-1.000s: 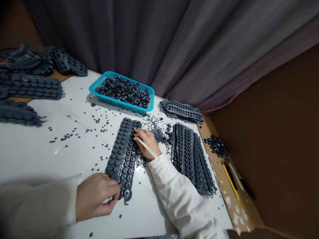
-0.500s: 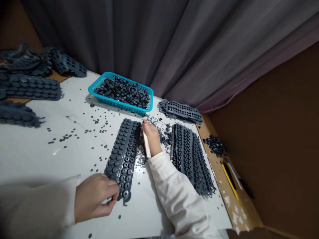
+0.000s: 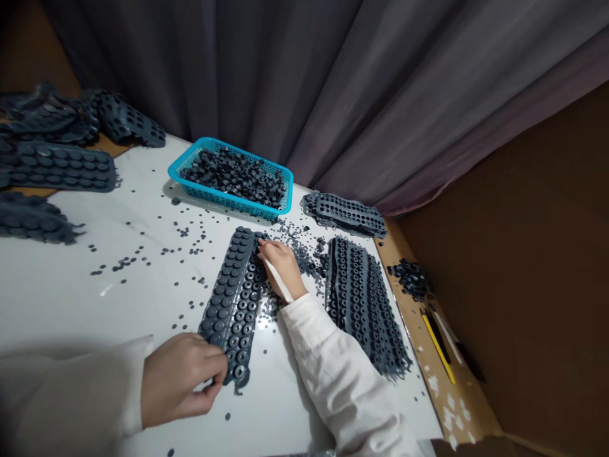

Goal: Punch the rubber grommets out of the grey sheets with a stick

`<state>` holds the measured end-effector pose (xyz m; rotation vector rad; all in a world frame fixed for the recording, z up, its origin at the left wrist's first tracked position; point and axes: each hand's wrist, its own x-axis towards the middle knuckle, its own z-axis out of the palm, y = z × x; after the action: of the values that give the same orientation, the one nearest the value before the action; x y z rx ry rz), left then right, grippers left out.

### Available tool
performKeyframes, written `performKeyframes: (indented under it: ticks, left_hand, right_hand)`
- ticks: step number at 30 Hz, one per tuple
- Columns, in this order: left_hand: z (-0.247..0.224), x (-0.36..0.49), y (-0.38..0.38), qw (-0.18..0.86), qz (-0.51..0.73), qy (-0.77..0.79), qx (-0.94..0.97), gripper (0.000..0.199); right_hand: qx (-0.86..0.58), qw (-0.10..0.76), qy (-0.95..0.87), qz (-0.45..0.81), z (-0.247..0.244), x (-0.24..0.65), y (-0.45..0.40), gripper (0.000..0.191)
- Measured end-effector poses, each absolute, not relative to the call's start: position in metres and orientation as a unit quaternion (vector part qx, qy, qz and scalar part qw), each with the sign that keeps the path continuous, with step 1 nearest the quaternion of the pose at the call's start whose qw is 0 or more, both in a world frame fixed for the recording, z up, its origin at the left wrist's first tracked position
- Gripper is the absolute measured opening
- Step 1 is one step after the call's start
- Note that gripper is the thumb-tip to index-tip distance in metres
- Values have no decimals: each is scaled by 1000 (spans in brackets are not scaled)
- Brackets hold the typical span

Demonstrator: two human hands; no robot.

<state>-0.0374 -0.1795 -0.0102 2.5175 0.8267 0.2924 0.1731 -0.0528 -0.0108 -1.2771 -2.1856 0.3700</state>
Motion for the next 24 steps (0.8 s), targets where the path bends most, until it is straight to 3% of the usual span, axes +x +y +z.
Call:
performKeyframes:
  ticks: [6, 11, 15, 24]
  left_hand:
    - [-10, -37, -180, 232, 102, 306, 918, 10]
    - [-11, -37, -180, 230, 100, 304, 919, 10]
    - [-12, -37, -180, 233, 101, 302, 919, 10]
    - [-9, -37, -179, 236, 107, 304, 917, 10]
  right_hand:
    - [-522, 320, -784, 101, -7, 177, -42, 17]
    - [-496, 362, -769, 180, -3, 180, -45, 12]
    - [-480, 354, -774, 212, -7, 178, -47, 11]
    - [-492, 312, -798, 156, -8, 175, -43, 15]
